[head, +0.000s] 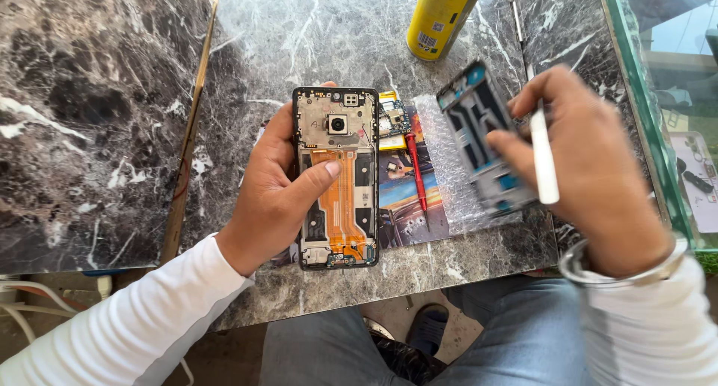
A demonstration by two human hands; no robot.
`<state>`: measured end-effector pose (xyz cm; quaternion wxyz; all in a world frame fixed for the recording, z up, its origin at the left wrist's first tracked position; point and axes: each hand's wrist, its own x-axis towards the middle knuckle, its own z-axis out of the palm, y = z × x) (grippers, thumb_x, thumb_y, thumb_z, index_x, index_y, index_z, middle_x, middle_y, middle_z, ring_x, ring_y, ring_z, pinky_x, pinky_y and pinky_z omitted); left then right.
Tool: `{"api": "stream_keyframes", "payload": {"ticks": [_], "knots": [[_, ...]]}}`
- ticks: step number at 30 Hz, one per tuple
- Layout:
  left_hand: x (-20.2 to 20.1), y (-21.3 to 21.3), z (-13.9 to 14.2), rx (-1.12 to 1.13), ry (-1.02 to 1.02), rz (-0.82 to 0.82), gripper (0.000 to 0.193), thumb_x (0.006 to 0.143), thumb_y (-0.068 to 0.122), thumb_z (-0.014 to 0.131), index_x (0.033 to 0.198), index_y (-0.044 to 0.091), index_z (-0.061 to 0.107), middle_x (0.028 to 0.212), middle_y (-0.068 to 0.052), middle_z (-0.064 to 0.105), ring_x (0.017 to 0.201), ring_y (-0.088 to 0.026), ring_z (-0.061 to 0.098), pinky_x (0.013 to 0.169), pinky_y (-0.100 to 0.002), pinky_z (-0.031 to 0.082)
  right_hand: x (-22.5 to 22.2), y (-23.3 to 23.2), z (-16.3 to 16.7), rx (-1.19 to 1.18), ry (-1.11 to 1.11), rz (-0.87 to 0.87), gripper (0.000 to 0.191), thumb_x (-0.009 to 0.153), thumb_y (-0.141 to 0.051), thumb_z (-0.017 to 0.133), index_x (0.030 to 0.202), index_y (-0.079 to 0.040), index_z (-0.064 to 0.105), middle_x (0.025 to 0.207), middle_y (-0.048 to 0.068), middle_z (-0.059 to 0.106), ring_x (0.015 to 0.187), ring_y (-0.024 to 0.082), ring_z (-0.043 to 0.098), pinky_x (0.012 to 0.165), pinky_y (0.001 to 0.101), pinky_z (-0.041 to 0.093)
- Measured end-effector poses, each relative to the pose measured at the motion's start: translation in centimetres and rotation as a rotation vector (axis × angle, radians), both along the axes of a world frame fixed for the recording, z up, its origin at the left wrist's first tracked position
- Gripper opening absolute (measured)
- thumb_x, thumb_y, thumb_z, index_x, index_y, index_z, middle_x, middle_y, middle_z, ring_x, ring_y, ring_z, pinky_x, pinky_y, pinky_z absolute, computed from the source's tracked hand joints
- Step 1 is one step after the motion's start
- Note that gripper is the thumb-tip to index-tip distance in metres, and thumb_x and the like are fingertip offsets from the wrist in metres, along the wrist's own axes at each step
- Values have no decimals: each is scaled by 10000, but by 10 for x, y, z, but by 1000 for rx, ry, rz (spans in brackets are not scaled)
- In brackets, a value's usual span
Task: The person removes a small internal component from a disassembled smartphone, places it on the table, then sprays the phone's interior with a compressed-air can. They use tweezers to reposition small parts inside the phone chassis. The person handles the phone, a battery, and a screen assembly while working at a marble-topped table.
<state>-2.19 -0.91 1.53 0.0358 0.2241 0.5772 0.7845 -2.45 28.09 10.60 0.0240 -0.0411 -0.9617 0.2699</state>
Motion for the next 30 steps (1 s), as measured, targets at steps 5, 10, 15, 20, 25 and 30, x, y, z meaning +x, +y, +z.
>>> {"api": "stream_keyframes", "payload": {"ticks": [5,10,15,20,25,30], "knots": [[3,1,3,-23,6,10,521,997,-15,553,1499,-4,411,1371,-113,620,1281,-169,621,1131,-347,512,3,-8,58,540,177,284,156,854,-82,741,996,-126,694,763,56,704,714,231,701,710,417,560],[6,2,8,6,-23,19,523,982,-20,552,1486,3,414,1350,-112,627,1254,-166,629,1107,-347,524,-13,-25,85,1017,27,671,97,892,-112,690,921,-204,683,725,-21,711,826,191,722,1159,494,375],[8,-2,11,8,-29,24,501,978,-22,546,1465,-1,429,1319,-119,642,1219,-164,642,1082,-339,531,-21,-56,65,1003,-188,937,152,845,-70,642,887,-211,680,731,-21,700,825,203,709,1276,533,192],[7,-5,10,11,-14,13,535,975,-26,544,1491,8,409,1339,-111,633,1229,-160,633,1097,-332,515,-27,-65,36,935,-155,995,135,847,-78,631,875,-197,689,796,9,704,824,239,704,1222,548,217],[5,-6,8,4,-7,10,509,991,-23,557,1480,-1,417,1344,-112,630,1251,-163,626,1110,-337,510,-31,-54,19,810,13,1058,118,806,-97,646,887,-169,692,834,41,717,935,272,699,1156,571,273],[5,-5,6,8,-38,7,526,979,-12,552,1483,2,404,1334,-108,631,1238,-164,633,1096,-343,525,-16,-36,36,584,286,901,163,817,-16,637,917,-134,685,926,32,756,972,237,716,1210,552,352]]}}
